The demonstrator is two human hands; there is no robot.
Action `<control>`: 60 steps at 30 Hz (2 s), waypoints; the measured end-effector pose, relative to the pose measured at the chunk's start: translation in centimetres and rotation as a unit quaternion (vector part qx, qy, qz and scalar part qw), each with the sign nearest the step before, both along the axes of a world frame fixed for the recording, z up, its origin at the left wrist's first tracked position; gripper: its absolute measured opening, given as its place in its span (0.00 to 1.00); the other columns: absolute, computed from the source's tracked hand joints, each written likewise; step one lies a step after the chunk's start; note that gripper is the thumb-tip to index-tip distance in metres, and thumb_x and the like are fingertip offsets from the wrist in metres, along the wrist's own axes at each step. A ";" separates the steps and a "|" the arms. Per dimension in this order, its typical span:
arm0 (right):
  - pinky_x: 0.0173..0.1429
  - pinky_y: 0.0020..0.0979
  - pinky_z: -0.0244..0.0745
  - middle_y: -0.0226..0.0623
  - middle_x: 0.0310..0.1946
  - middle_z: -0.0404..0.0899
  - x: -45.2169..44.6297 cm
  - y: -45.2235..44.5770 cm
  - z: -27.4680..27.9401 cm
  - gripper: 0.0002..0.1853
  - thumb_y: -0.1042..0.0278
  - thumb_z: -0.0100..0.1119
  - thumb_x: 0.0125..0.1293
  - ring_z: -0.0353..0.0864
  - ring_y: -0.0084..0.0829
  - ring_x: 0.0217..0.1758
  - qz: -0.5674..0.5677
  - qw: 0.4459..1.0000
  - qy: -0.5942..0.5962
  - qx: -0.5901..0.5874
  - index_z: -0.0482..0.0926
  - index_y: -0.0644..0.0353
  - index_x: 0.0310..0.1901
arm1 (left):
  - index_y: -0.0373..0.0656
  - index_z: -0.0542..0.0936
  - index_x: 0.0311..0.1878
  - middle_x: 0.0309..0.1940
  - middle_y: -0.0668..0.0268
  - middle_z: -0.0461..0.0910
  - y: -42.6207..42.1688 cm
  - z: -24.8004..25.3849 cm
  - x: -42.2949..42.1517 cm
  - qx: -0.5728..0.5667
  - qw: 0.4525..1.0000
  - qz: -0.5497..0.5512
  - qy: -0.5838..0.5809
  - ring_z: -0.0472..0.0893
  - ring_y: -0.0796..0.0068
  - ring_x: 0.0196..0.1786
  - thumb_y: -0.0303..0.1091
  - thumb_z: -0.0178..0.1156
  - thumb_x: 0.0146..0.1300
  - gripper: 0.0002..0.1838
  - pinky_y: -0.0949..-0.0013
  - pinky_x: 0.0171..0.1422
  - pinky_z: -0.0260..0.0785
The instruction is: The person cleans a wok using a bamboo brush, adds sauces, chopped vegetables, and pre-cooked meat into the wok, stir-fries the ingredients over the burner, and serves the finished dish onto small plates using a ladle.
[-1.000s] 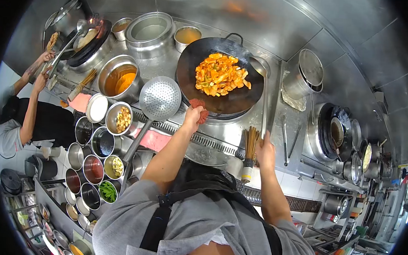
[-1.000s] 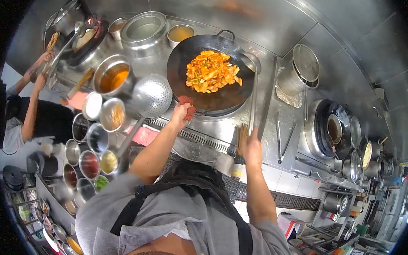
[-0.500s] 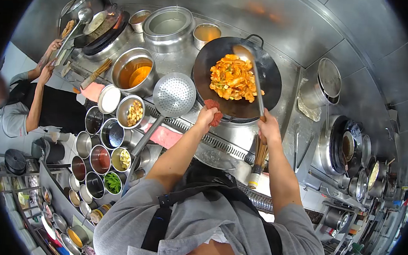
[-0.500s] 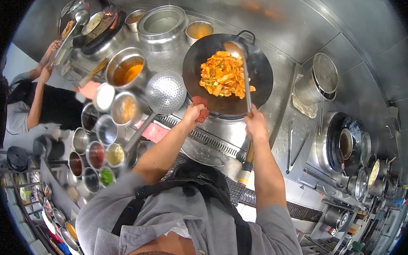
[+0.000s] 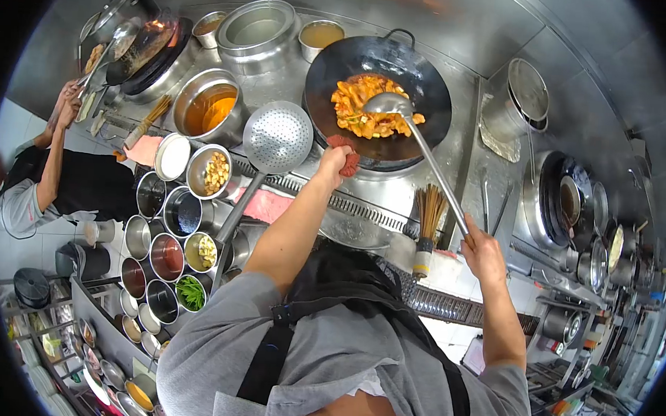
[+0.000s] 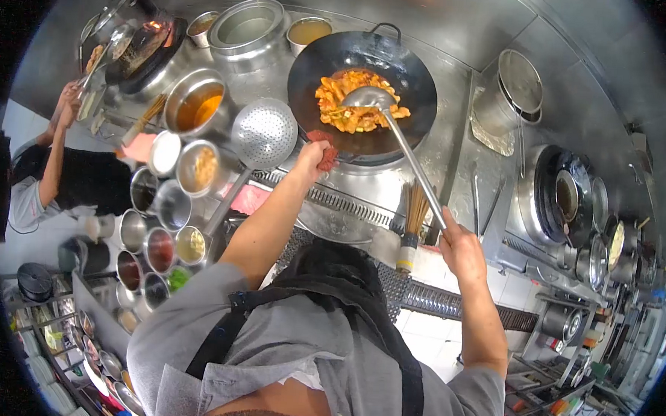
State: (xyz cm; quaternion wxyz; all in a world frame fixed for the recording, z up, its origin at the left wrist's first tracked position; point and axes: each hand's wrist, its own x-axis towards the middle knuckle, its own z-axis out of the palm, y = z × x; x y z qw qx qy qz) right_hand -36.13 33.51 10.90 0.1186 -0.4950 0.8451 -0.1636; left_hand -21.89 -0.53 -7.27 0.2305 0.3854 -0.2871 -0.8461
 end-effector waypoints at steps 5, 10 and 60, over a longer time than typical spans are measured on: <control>0.35 0.39 0.72 0.50 0.25 0.76 3.8 6.0 7.0 0.29 0.77 0.64 0.53 0.78 0.47 0.27 -0.031 0.998 -0.017 0.045 0.72 0.61 0.60 | 0.45 0.73 0.39 0.26 0.68 0.74 5.5 5.8 3.7 0.018 0.997 0.066 0.027 0.70 0.77 0.19 0.22 0.50 0.56 0.09 0.70 0.19 0.58; 0.34 0.36 0.73 0.49 0.23 0.77 4.2 5.4 7.0 0.27 0.75 0.63 0.56 0.78 0.44 0.25 -0.048 0.990 -0.077 0.105 0.74 0.59 0.59 | 0.48 0.69 0.35 0.22 0.71 0.69 5.6 7.2 5.3 0.034 0.998 0.037 0.027 0.69 0.77 0.19 0.21 0.48 0.57 0.08 0.71 0.17 0.56; 0.25 0.31 0.66 0.38 0.14 0.69 8.7 7.5 -7.2 0.19 0.75 0.56 0.54 0.67 0.26 0.16 -0.203 0.957 -0.195 -0.073 0.75 0.66 0.50 | 0.51 0.72 0.47 0.27 0.71 0.72 7.3 6.5 9.1 0.006 0.999 0.046 0.001 0.74 0.75 0.28 0.26 0.52 0.55 0.15 0.65 0.23 0.64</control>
